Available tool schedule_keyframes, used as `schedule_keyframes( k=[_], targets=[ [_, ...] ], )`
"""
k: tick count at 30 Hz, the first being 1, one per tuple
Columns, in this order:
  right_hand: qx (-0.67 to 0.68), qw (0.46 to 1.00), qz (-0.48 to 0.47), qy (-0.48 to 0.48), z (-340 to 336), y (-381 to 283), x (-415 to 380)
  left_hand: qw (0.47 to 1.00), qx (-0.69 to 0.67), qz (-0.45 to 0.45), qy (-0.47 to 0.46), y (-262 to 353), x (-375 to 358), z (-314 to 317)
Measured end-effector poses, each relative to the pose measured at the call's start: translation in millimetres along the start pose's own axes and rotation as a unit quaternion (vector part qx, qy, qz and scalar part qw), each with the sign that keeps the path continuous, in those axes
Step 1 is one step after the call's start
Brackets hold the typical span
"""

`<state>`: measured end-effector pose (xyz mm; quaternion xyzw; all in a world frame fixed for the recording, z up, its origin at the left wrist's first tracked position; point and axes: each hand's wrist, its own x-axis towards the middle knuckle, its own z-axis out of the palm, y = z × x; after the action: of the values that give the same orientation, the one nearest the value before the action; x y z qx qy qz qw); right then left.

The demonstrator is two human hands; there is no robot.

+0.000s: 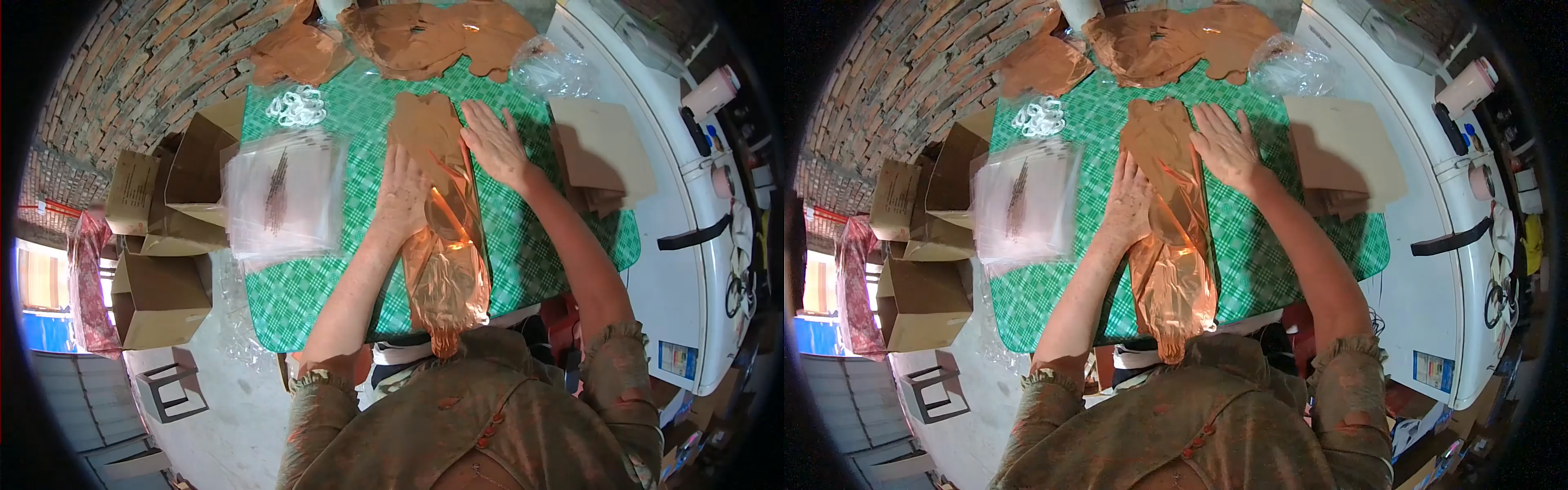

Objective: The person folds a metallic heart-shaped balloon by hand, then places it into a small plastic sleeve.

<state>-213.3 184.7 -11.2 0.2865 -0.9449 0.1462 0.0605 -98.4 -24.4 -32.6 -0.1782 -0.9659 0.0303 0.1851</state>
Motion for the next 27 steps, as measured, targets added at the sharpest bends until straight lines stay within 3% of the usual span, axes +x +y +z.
schedule_keyframes(
  k=[2,5,14,19,23,27],
  targets=[
    [-0.027,0.999,-0.016,-0.021,1,0,0,0.999,-0.030,0.000,0.016,-1,0,5],
    [-0.036,0.998,-0.032,-0.026,3,-6,0,0.999,0.023,0.000,-0.037,-1,-2,9],
    [-0.063,0.997,-0.052,0.013,13,-17,-2,0.990,-0.132,0.003,0.043,3,2,-13],
    [-0.048,0.998,-0.036,0.011,13,-30,-1,0.992,-0.116,0.002,0.051,1,6,-10],
    [-0.083,0.996,-0.032,0.016,18,-35,-3,0.990,-0.138,-0.009,0.000,0,3,-17],
    [-0.037,0.996,-0.037,0.069,17,-33,-9,0.987,-0.154,0.003,0.042,-1,5,-10]
  ],
)
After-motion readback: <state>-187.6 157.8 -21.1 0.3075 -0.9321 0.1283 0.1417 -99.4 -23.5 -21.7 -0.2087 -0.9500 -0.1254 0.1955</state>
